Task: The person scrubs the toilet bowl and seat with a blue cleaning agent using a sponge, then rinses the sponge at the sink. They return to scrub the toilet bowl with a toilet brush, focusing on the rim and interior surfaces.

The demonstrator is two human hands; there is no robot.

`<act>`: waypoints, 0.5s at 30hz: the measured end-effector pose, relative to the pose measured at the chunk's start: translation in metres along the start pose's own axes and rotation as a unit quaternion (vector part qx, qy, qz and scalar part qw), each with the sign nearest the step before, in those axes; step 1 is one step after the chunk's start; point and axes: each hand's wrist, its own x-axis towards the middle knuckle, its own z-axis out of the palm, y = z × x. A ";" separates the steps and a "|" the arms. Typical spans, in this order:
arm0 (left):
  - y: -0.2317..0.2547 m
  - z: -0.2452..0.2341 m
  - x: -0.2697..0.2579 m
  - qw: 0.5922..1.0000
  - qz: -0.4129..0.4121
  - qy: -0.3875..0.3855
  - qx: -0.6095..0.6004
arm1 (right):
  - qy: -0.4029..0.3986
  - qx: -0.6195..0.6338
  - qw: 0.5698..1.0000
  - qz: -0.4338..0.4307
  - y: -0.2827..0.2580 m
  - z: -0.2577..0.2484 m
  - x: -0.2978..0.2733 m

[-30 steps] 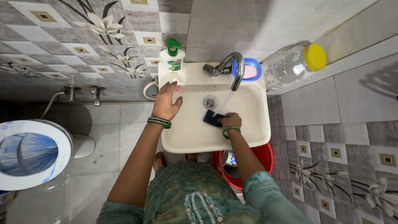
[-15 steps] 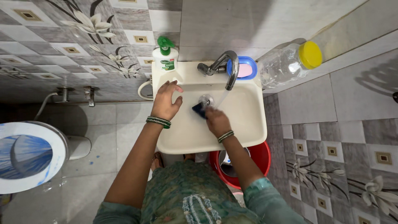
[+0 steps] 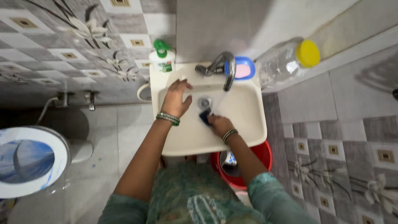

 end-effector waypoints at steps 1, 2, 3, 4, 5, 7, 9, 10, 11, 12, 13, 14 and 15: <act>0.002 0.002 -0.003 1.000 -0.001 0.002 -0.002 | 0.034 0.080 0.993 0.076 0.001 0.000 -0.004; 0.003 0.004 -0.005 1.000 -0.002 0.004 -0.005 | 0.066 0.158 0.974 0.151 0.002 0.001 -0.006; 0.003 0.003 0.003 1.000 0.002 0.014 -0.005 | 0.103 0.231 0.943 0.217 0.009 -0.002 0.004; 0.002 0.001 0.011 1.000 0.003 0.016 -0.001 | 0.096 0.371 0.881 0.276 0.016 -0.003 0.015; 0.003 0.003 0.010 1.000 -0.002 0.011 -0.001 | 0.080 0.501 0.793 0.337 0.019 0.000 0.011; 0.006 0.007 0.011 1.000 -0.019 -0.004 -0.007 | 0.062 0.493 0.760 0.418 0.024 0.009 0.007; 0.009 0.010 0.021 0.999 -0.039 -0.020 -0.018 | 0.054 0.219 0.868 0.442 0.029 0.017 0.010; 0.011 0.012 0.027 0.999 -0.031 -0.013 -0.010 | 0.058 0.372 0.809 0.452 0.032 0.018 0.013; 0.014 0.016 0.034 1.000 -0.022 -0.006 -0.002 | 0.059 0.514 0.729 0.449 0.035 0.017 0.017; 0.017 0.019 0.041 1.000 -0.014 0.001 0.005 | 0.060 0.643 0.629 0.433 0.036 0.015 0.019; 0.019 0.022 0.045 1.000 -0.009 0.001 0.011 | 0.055 0.570 0.674 0.468 0.034 0.014 0.019; 0.020 0.024 0.050 1.000 -0.004 0.001 0.017 | 0.050 0.492 0.712 0.498 0.030 0.013 0.017; 0.020 0.025 0.054 1.000 0.000 0.000 0.024 | 0.044 0.410 0.745 0.524 0.023 0.011 0.015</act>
